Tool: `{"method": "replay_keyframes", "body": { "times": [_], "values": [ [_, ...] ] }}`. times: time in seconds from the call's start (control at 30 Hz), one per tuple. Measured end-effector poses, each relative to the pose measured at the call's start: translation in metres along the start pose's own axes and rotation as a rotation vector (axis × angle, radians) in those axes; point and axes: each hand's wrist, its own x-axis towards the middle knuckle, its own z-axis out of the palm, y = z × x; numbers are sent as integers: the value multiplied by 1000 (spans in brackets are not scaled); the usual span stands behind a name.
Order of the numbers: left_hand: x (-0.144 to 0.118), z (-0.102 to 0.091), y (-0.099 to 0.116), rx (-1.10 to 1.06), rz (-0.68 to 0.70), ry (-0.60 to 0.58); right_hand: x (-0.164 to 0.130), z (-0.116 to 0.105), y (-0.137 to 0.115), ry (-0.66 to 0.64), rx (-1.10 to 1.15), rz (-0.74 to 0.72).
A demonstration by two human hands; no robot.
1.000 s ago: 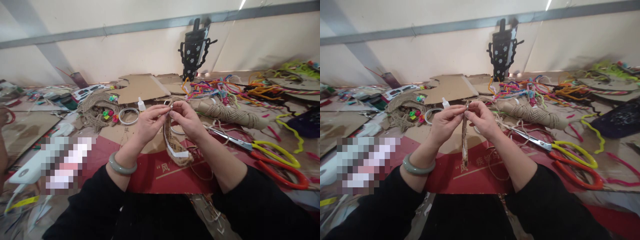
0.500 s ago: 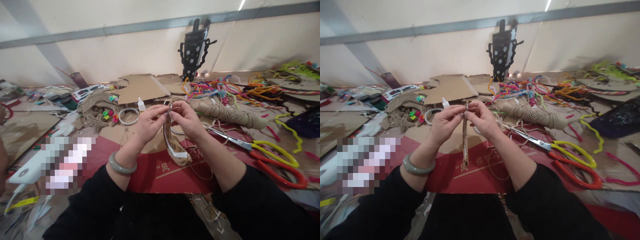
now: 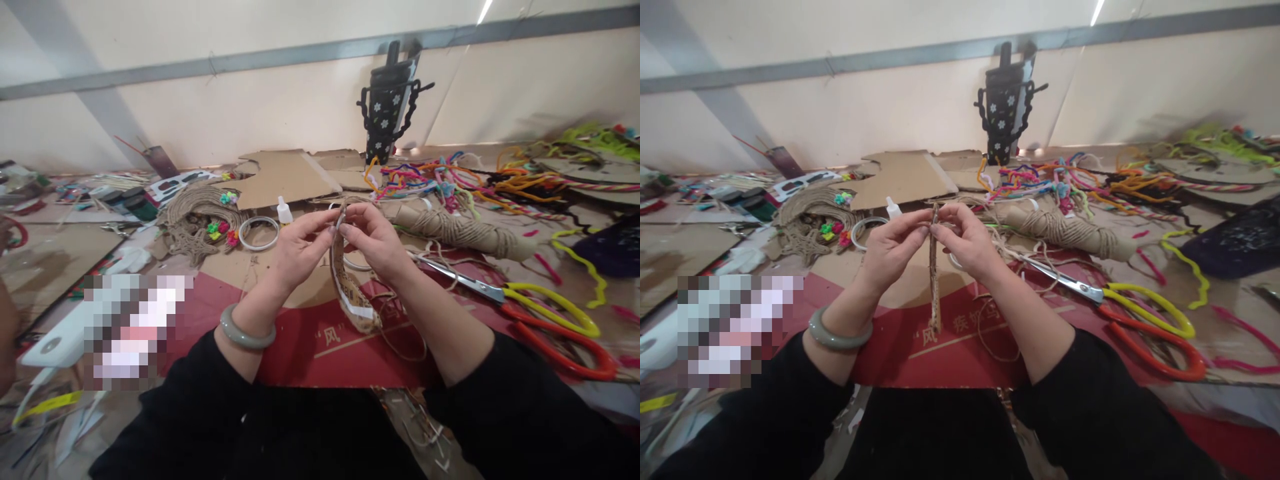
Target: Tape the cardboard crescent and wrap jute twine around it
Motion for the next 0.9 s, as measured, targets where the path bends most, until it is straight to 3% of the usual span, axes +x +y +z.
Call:
{"method": "replay_keyframes", "body": {
  "times": [0.47, 0.9],
  "values": [
    [2, 0, 1, -34, -35, 69, 0, -1, 4, -4, -88, -115],
    [6, 2, 6, -417, -500, 42, -4, 1, 5, 47, -340, -267]
  ]
}}
